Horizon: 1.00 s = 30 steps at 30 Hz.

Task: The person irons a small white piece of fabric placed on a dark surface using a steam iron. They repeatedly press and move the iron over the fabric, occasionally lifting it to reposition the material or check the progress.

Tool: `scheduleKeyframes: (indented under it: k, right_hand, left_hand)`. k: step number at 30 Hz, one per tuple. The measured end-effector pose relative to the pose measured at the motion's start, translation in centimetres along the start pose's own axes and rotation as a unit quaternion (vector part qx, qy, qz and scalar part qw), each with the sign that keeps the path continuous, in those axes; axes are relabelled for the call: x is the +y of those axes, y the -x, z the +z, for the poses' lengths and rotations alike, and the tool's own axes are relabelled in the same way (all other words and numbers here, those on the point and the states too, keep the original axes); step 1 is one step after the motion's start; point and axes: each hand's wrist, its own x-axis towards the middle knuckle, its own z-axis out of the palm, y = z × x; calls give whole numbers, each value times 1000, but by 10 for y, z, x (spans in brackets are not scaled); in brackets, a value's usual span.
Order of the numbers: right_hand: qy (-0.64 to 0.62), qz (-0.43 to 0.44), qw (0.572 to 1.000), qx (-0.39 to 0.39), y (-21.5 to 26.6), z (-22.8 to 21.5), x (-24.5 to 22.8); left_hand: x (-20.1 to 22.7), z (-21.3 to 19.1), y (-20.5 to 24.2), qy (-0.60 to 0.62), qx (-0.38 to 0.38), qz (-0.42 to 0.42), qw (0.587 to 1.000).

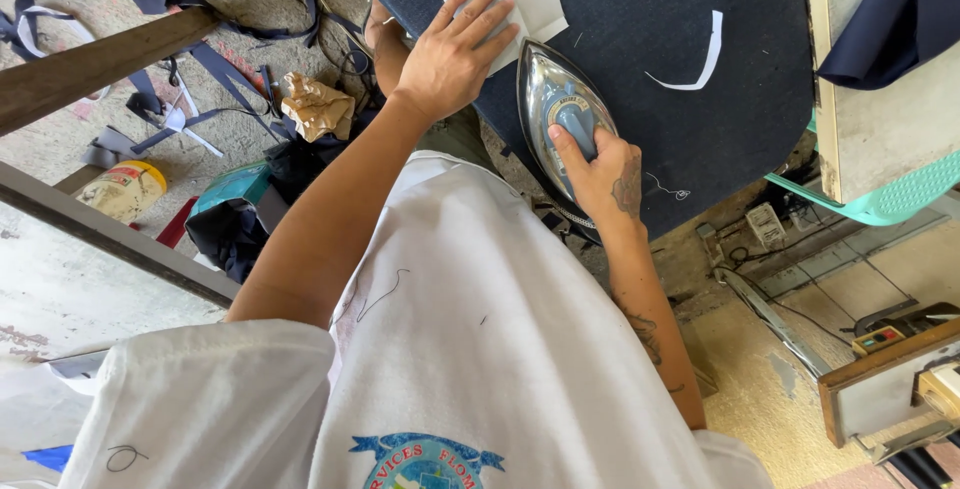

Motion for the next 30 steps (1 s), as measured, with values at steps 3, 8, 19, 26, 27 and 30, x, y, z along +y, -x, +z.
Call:
scheduleKeyframes:
  k: [3,8,19,26,27,30]
  right_hand:
    - [-5,1,1000,-5,-4,0,-3]
    - [-14,-9,1000,-20,-12,-3,-11]
    - [-39,66,996,-54,-7,-13,-22]
    - [-22,41,998,-47,-25,-10,-32]
    - [-22,42,998,-48,-26,-9,-34]
    - [-34,29,998,-40,-30,-9,-41]
  left_hand:
    - [-2,3,0,19,7,-10,1000]
    - [-6,5,-4,40,0,-21,999]
    - [-12,5,-12,15,-2,-32,999]
    - [-18,-5,-23,-8,15,-74,997]
    - [-19,-6,-24,-8,14,-73,997]
    - [-24,-8,-25,-8,25,-72,997]
